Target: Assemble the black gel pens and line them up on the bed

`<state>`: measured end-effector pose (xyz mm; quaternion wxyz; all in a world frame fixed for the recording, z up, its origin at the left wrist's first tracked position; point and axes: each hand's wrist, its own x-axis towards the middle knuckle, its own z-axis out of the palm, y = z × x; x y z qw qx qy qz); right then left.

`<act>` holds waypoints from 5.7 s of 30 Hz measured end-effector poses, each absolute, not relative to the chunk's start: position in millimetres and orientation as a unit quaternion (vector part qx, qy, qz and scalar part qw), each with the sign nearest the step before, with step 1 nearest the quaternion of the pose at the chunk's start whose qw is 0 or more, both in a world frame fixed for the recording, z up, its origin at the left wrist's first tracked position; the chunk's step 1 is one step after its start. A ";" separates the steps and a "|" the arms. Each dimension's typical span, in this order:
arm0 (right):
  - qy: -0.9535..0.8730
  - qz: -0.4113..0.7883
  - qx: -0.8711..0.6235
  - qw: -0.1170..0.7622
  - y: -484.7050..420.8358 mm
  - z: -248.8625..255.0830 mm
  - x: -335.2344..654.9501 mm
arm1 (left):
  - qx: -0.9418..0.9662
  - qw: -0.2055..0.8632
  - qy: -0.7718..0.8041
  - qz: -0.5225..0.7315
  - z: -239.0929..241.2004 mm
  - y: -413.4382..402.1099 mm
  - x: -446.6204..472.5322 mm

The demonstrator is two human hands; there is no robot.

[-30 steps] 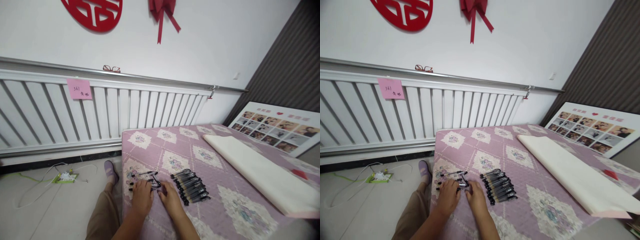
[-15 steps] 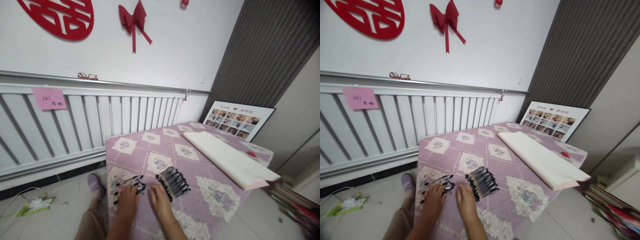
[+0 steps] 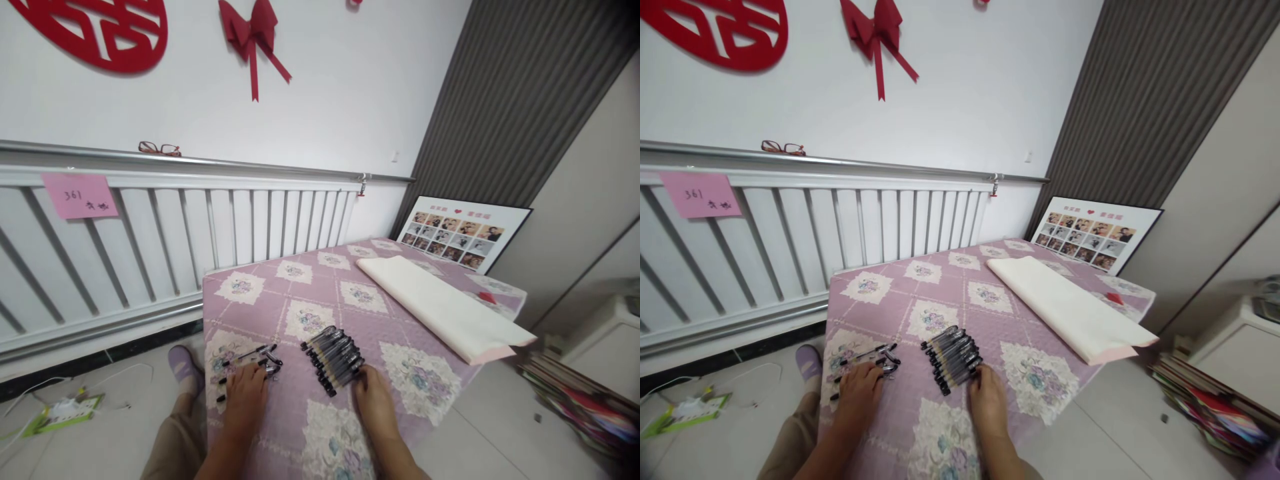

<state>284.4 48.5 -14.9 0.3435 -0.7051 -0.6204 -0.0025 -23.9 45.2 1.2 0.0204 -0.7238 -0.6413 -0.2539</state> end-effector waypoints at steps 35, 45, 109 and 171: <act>-0.793 0.051 -0.520 0.315 13.6 -9.1 178.2 | -0.828 0.047 -0.457 -0.320 -4.0 24.5 -11.1; -0.803 0.086 -0.503 0.309 17.3 -2.9 158.4 | -0.846 0.020 -0.479 -0.232 -13.7 26.0 -7.0; -0.730 0.250 -0.535 0.345 48.3 1.4 144.1 | -0.779 -0.069 -0.577 -0.235 4.0 21.7 -17.3; -0.686 0.411 -0.512 0.314 66.7 17.8 137.2 | -0.715 -0.108 -0.642 -0.255 5.2 26.4 -20.9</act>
